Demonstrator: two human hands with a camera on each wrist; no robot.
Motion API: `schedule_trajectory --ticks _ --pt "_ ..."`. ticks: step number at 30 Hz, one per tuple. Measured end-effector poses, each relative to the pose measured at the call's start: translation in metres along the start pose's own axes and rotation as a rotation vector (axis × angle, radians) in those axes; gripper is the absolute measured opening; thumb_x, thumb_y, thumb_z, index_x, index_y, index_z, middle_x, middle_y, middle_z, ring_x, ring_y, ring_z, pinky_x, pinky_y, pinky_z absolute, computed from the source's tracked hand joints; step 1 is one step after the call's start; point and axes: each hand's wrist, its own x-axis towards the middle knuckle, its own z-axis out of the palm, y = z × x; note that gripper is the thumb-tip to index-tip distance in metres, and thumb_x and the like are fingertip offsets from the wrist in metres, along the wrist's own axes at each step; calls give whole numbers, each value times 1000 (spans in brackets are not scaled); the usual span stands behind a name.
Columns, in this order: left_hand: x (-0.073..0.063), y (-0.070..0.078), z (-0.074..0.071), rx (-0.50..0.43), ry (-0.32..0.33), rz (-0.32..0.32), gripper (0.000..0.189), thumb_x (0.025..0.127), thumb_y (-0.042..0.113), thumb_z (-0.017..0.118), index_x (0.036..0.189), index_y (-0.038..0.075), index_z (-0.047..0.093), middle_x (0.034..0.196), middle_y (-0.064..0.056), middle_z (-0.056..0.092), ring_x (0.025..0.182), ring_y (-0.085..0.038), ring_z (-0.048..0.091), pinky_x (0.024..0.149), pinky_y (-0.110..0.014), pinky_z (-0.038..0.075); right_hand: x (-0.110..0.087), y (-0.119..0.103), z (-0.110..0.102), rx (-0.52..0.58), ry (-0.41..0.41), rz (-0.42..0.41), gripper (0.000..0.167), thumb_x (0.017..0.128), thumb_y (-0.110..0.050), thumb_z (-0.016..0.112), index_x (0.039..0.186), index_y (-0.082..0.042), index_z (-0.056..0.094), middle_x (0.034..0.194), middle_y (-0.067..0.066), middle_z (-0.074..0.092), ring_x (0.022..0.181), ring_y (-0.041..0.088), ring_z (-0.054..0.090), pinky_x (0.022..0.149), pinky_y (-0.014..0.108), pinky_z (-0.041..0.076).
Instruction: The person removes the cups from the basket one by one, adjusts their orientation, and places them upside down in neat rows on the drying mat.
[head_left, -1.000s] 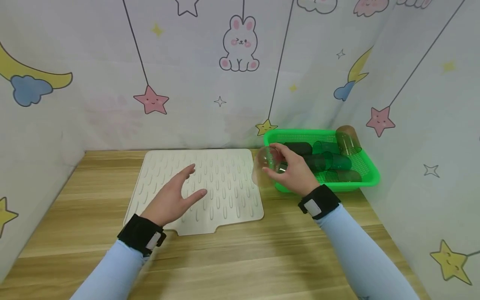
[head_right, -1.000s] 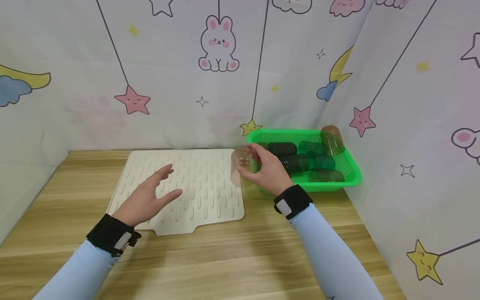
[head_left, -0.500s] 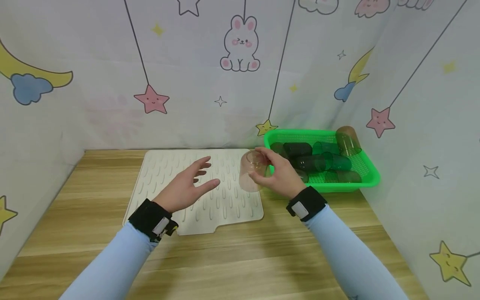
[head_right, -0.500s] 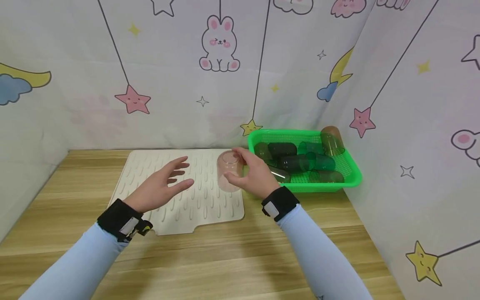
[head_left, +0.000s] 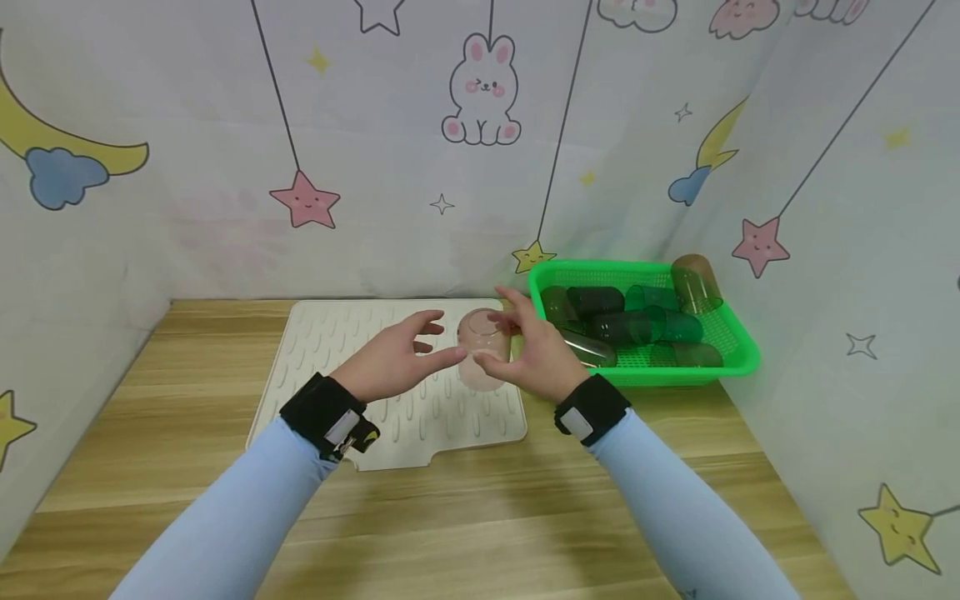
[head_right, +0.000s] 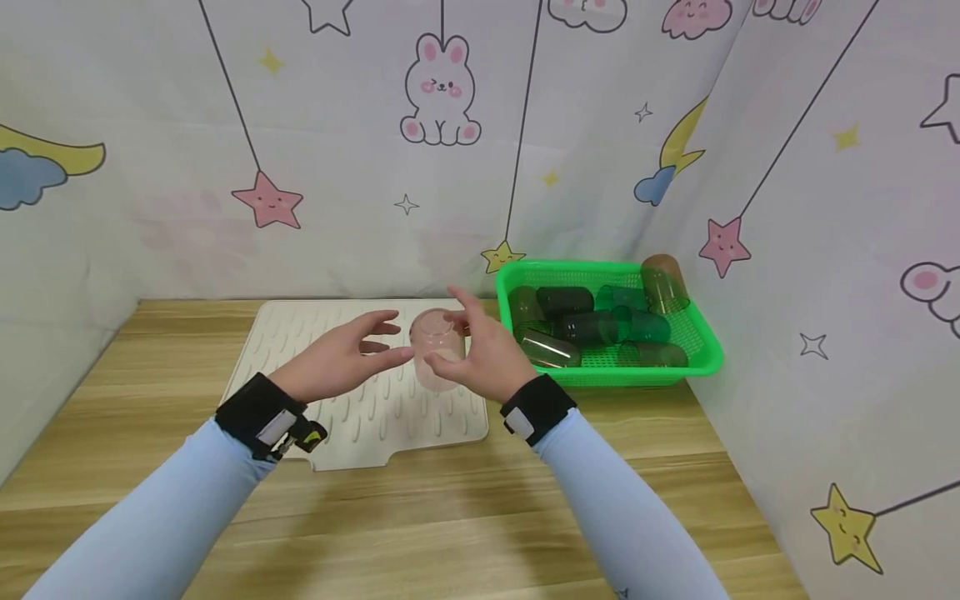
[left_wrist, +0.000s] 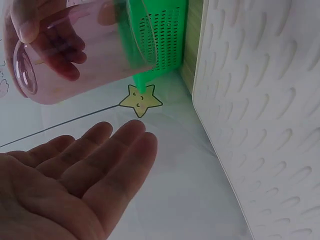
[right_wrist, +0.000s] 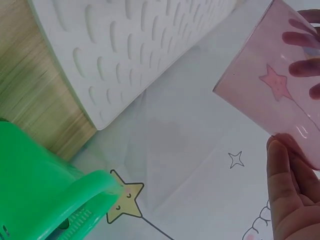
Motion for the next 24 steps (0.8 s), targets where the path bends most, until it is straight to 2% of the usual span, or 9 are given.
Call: schedule_trajectory --ticks 6,10,13,18,24 --pt "5 12 -1 43 1 -17 89 93 63 60 159 11 30 152 -14 53 134 -34 58 100 -49 56 2 -2 5 -5 8 -31 95 86 -34 81 159 -13 24 135 11 67 109 25 64 94 44 58" --pt "9 16 0 68 7 -13 90 92 65 61 157 8 34 147 -12 57 130 -30 61 99 -47 57 3 -2 7 -8 4 -43 95 86 -31 82 159 -14 24 135 12 67 109 26 63 93 47 58" --pt "12 19 1 70 7 -15 90 91 65 62 154 6 38 143 -11 60 125 -27 64 97 -45 57 3 -4 8 -3 0 -38 96 85 -30 82 159 -15 23 137 13 66 112 27 63 93 49 58" --pt "14 29 2 50 0 -35 87 88 63 65 150 7 43 135 -11 63 113 -25 66 91 -42 58 4 -7 10 -9 -6 -21 96 85 -28 82 159 -15 23 140 12 64 114 27 63 91 43 58" --pt "15 41 2 61 10 -71 85 87 57 66 149 5 41 129 -11 65 105 -24 68 85 -39 58 5 -8 12 -20 8 -24 93 84 -25 82 156 -13 25 138 12 65 110 26 64 87 40 59"
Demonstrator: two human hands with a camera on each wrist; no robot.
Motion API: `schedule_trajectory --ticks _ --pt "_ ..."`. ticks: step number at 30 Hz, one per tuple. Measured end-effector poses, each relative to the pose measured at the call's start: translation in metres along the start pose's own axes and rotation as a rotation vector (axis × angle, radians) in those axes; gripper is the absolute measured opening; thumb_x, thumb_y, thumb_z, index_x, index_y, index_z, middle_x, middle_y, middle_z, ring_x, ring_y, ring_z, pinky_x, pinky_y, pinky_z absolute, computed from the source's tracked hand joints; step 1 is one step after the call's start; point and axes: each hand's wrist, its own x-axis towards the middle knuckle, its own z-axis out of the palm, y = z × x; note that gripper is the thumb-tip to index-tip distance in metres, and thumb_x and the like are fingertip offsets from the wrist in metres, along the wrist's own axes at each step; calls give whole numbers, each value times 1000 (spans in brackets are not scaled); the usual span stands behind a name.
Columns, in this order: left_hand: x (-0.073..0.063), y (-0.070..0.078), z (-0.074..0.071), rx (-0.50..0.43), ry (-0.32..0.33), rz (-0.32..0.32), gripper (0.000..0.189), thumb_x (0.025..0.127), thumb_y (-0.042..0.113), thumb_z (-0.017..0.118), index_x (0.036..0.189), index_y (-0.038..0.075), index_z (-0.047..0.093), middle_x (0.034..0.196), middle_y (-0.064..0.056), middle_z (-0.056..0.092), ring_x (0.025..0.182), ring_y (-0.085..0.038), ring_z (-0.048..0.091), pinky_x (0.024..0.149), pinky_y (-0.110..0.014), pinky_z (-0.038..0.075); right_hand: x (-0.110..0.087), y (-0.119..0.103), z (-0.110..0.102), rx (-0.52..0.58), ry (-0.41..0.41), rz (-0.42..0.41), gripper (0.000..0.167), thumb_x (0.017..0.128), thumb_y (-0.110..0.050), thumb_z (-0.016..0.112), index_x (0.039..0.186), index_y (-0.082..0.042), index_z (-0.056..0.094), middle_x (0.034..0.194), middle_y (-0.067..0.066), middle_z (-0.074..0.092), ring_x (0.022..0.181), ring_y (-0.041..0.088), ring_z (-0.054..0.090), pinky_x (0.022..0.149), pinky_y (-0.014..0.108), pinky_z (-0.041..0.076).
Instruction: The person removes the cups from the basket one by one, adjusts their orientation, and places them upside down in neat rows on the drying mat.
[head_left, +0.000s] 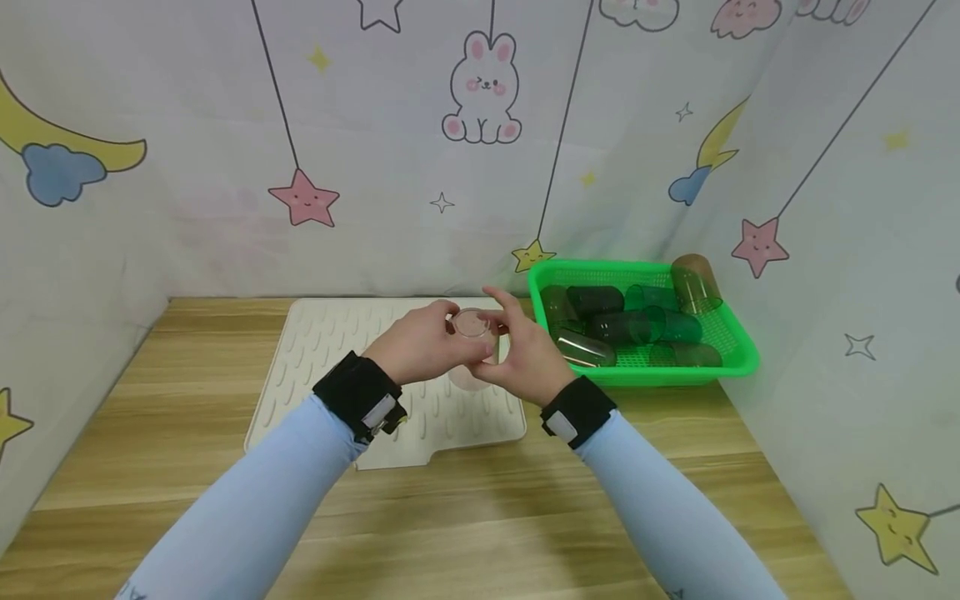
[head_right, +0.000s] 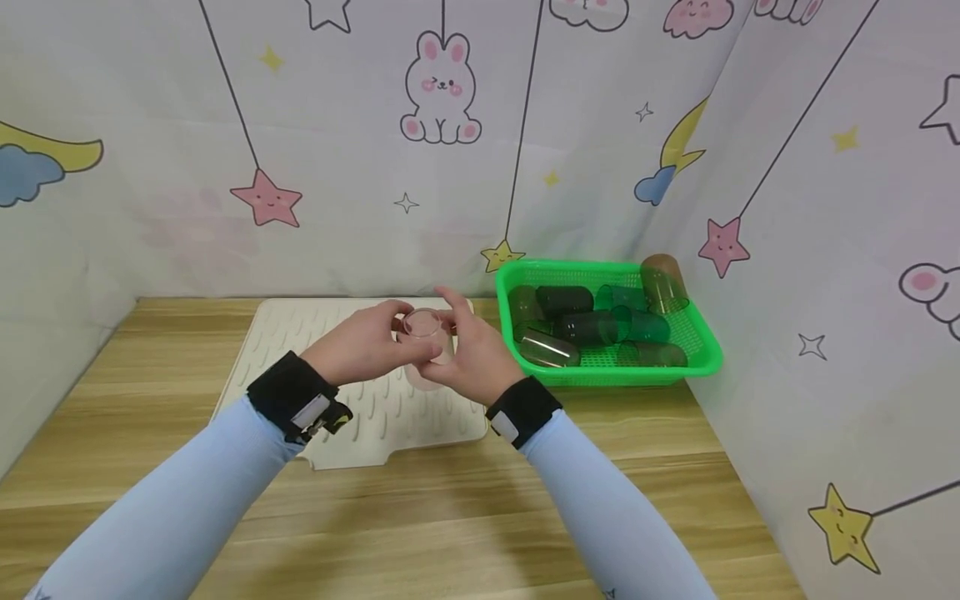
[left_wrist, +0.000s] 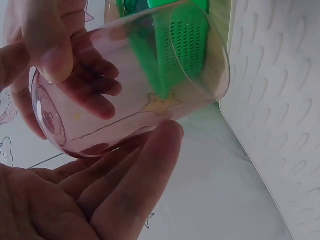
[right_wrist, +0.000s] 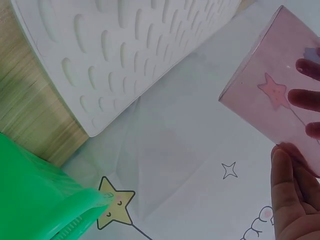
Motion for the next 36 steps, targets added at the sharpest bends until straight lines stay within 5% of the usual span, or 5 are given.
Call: schedule_trajectory --ticks 8,16,25,36 --pt "3 12 4 100 45 -25 82 85 53 63 145 3 36 106 -11 67 86 -25 67 69 -33 54 -1 -3 2 -4 25 3 89 83 -24 82 153 -12 28 130 11 68 107 26 64 80 37 60" --pt "3 14 6 123 46 -14 76 86 48 62 141 3 35 100 -13 66 79 -26 65 65 -32 52 -3 -2 4 -41 47 8 91 81 -25 84 152 -12 28 123 12 69 102 26 64 76 35 59" --pt "6 15 8 159 56 -9 74 86 47 62 141 4 38 95 -12 67 76 -25 65 62 -32 52 -3 3 5 -19 45 -2 83 84 -24 81 150 -11 32 131 13 66 110 28 64 92 43 59" --pt "8 12 7 156 64 16 77 86 49 62 144 5 38 105 -12 68 82 -26 66 66 -33 54 -4 5 5 -39 24 -5 86 85 -28 81 152 -14 28 130 12 66 111 28 64 94 42 58"
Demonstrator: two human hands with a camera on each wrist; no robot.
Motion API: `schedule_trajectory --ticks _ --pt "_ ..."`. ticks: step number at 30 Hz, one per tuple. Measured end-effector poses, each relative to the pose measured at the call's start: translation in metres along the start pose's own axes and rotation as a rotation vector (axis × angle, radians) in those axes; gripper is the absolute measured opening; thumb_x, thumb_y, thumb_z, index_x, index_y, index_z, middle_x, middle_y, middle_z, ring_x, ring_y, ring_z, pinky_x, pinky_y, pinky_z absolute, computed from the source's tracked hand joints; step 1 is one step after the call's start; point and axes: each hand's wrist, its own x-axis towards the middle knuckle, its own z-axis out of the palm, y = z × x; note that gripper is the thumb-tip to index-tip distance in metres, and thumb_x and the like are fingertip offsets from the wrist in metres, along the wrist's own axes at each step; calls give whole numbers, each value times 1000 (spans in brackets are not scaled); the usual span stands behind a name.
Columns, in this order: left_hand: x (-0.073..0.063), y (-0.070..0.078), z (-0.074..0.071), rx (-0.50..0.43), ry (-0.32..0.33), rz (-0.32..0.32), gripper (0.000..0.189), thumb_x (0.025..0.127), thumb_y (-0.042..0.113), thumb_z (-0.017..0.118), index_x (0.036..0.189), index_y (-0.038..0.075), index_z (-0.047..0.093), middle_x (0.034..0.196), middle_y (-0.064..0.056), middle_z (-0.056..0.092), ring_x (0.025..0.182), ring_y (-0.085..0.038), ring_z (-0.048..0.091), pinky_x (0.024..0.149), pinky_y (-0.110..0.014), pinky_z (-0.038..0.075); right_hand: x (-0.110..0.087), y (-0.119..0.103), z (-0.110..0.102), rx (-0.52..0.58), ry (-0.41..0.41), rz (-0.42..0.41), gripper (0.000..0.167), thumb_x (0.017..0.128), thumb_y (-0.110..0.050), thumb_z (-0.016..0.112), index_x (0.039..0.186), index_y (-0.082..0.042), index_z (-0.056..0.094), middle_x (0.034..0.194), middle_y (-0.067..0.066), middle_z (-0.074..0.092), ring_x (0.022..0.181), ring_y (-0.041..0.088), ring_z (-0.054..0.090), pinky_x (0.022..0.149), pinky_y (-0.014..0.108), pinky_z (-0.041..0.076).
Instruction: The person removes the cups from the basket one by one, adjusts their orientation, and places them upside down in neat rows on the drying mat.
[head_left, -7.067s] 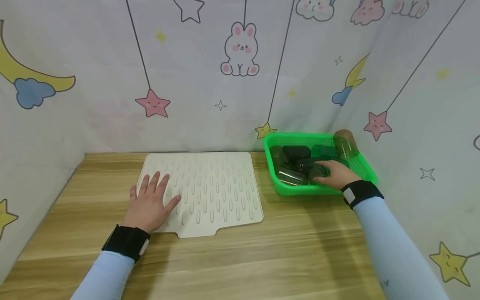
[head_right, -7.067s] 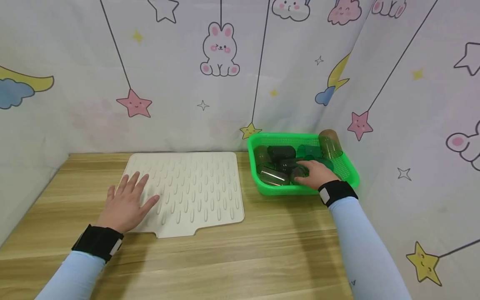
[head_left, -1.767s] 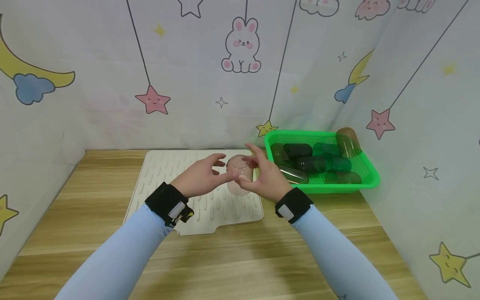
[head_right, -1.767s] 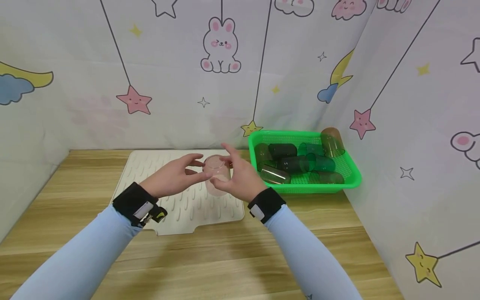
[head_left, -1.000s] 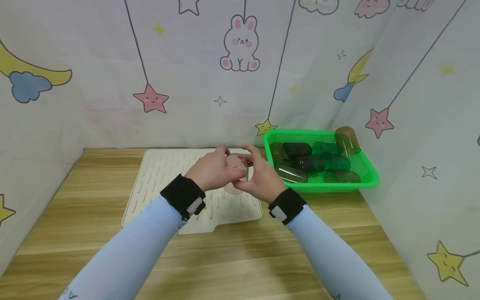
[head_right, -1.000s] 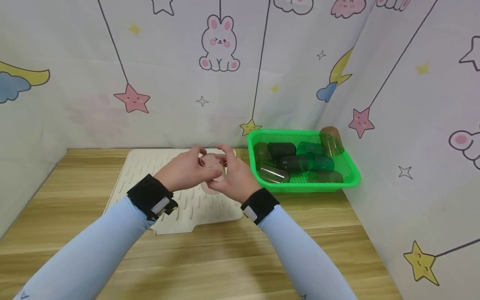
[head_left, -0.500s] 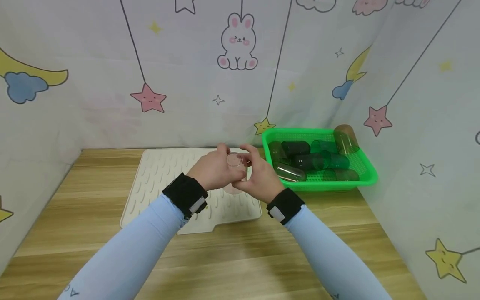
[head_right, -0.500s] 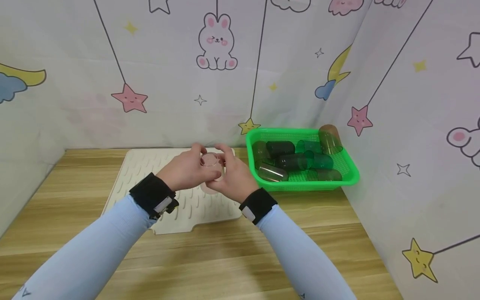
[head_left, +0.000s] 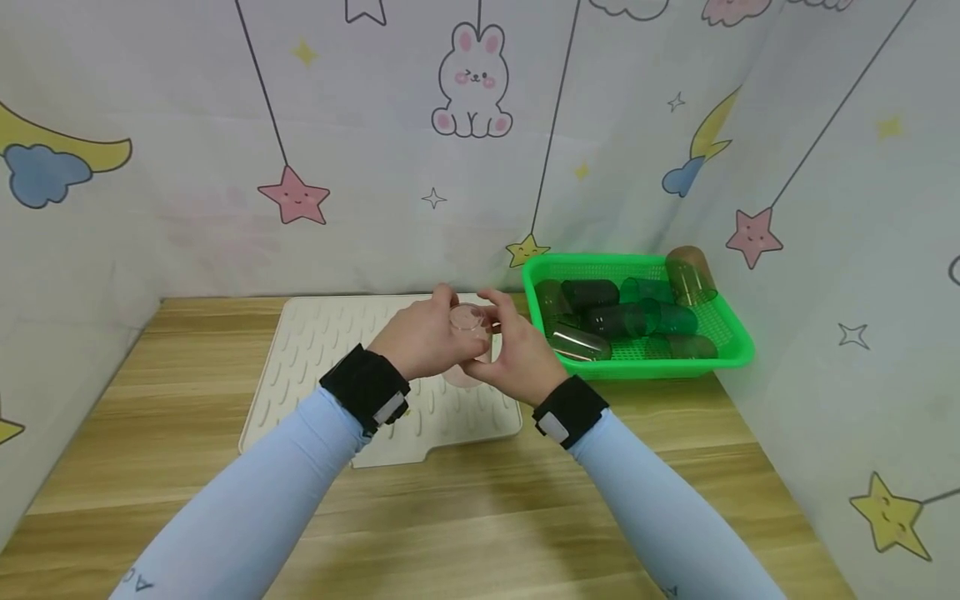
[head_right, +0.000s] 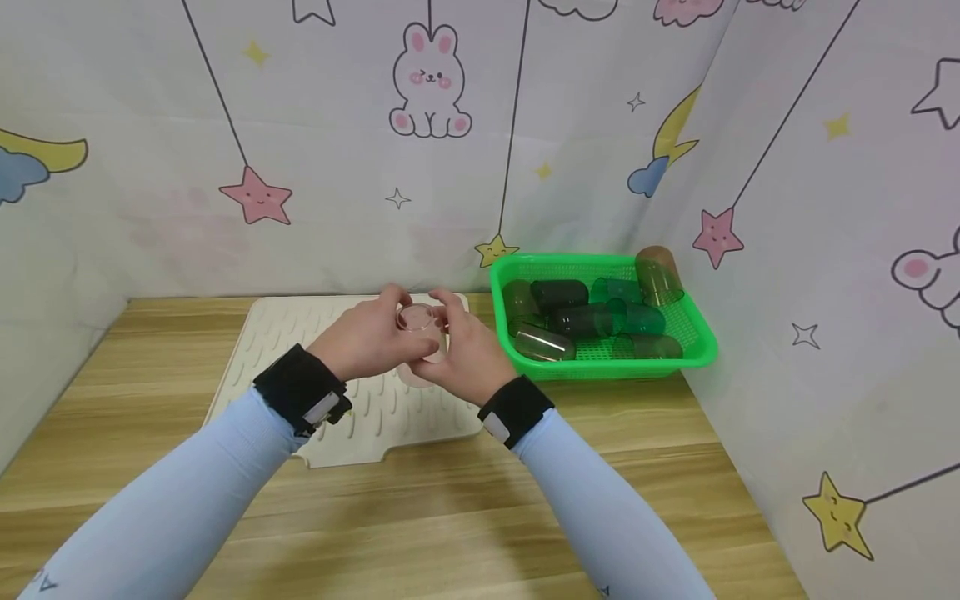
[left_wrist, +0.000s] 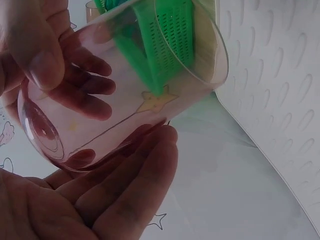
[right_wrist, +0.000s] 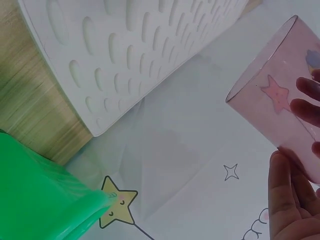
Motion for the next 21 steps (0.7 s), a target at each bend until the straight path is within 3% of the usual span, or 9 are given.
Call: schedule_trajectory --ticks 8,16,21 --pt "0 -6 -4 -7 19 -2 77 85 49 62 146 7 39 109 -10 67 85 -26 67 67 -33 54 0 1 1 -17 -27 17 86 86 -33 81 152 -15 30 122 9 67 112 30 66 95 42 58" --pt "-4 -18 -13 -43 50 7 79 87 54 62 148 11 38 128 -11 65 98 -26 69 80 -38 57 5 4 1 2 -97 16 81 88 -37 79 152 -17 33 130 8 62 112 27 64 97 39 57" --pt "-7 -30 -20 -37 80 39 78 89 52 62 148 8 38 127 -15 65 104 -28 68 86 -42 57 5 6 1 -1 -139 57 79 89 -37 77 152 -16 33 129 8 64 111 23 65 98 39 56"
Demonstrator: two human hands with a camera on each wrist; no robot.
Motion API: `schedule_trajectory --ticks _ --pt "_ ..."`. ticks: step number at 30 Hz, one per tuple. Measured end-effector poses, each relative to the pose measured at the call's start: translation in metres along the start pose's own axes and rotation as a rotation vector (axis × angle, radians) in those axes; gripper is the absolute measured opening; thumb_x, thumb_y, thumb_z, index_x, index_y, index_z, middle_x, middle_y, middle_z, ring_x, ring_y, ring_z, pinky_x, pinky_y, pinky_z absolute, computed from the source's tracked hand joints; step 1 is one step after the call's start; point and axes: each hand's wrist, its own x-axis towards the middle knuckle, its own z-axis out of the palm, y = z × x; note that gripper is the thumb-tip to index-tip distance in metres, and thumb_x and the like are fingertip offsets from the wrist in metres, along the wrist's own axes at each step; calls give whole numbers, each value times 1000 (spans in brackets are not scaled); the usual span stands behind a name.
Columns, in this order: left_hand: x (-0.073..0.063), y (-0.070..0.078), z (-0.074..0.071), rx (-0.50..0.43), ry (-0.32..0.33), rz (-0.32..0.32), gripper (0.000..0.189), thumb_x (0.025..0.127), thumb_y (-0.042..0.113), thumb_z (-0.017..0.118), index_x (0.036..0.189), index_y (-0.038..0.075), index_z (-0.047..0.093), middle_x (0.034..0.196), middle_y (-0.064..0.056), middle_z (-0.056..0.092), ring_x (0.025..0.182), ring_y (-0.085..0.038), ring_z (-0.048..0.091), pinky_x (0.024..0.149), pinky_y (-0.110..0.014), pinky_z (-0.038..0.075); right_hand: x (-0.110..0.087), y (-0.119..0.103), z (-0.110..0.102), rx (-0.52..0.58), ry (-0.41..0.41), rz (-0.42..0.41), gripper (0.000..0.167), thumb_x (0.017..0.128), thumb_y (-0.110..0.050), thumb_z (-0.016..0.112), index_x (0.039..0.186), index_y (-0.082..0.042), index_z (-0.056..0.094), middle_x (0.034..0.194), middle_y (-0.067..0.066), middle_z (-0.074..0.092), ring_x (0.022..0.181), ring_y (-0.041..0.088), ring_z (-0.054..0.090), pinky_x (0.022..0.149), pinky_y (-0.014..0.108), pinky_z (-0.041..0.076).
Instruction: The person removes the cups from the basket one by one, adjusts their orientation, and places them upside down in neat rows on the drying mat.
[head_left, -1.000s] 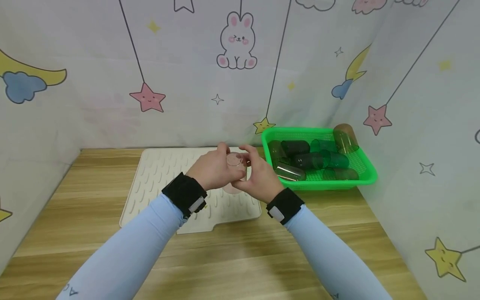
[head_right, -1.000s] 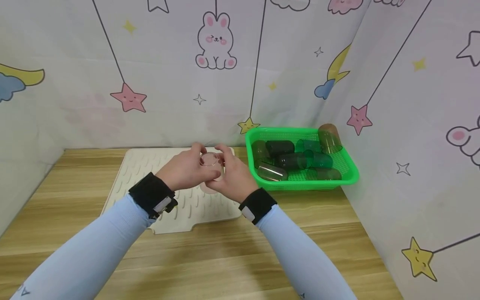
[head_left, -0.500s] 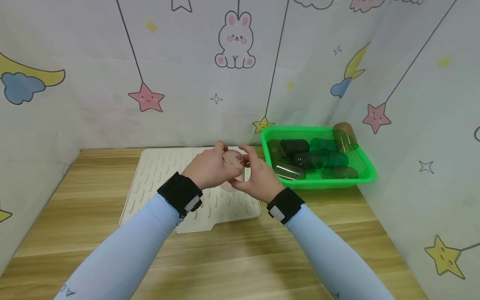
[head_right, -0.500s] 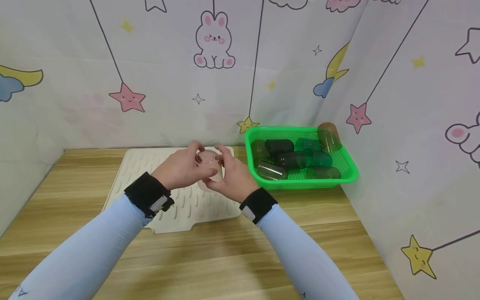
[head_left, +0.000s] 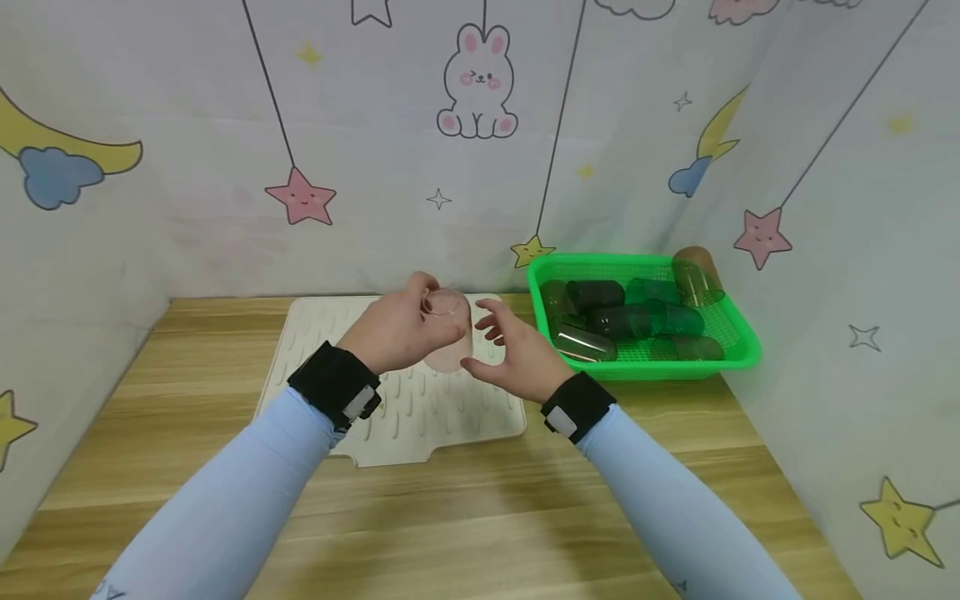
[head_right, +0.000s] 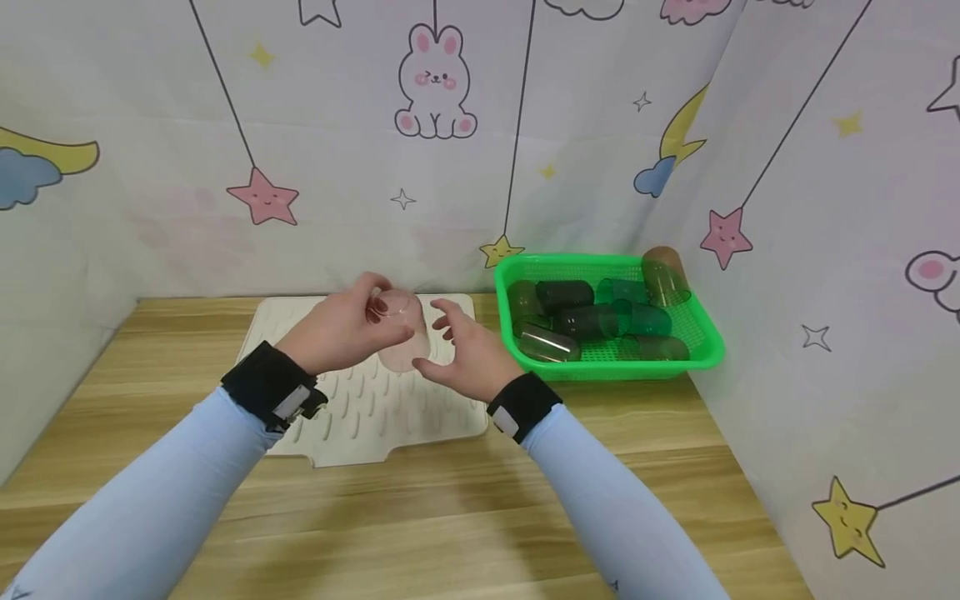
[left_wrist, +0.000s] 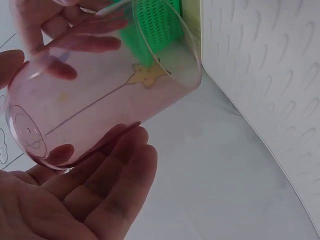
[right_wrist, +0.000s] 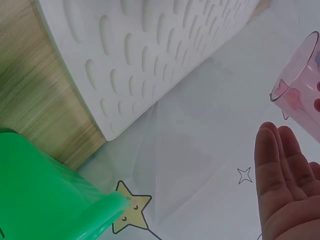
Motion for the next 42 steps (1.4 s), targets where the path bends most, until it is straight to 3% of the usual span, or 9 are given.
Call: schedule_trajectory --ticks 10,19,32,42 --pt "1 -28 -22 -32 19 -29 76 92 47 64 149 6 36 124 -17 62 107 -31 64 90 -45 55 1 -2 0 86 -45 53 62 94 -37 72 144 -8 48 130 9 63 116 24 63 103 40 54" --pt "4 -58 -32 -2 38 -69 76 93 45 63 150 3 35 130 -21 59 113 -34 61 95 -49 54 3 -5 3 69 -77 85 53 94 -38 71 136 -10 56 127 7 65 115 23 62 103 40 54" --pt "14 -96 -44 4 66 -89 74 94 38 61 147 -7 36 137 -27 49 117 -39 53 101 -55 50 -2 -10 5 100 -102 82 47 95 -39 70 131 -11 60 125 5 66 112 22 63 101 38 54" --pt "20 -123 -53 25 109 -159 78 96 39 63 151 -7 32 143 -33 43 122 -45 49 103 -60 49 -6 -10 9 108 -105 50 45 95 -37 69 131 -11 61 124 5 66 110 21 63 101 39 54"
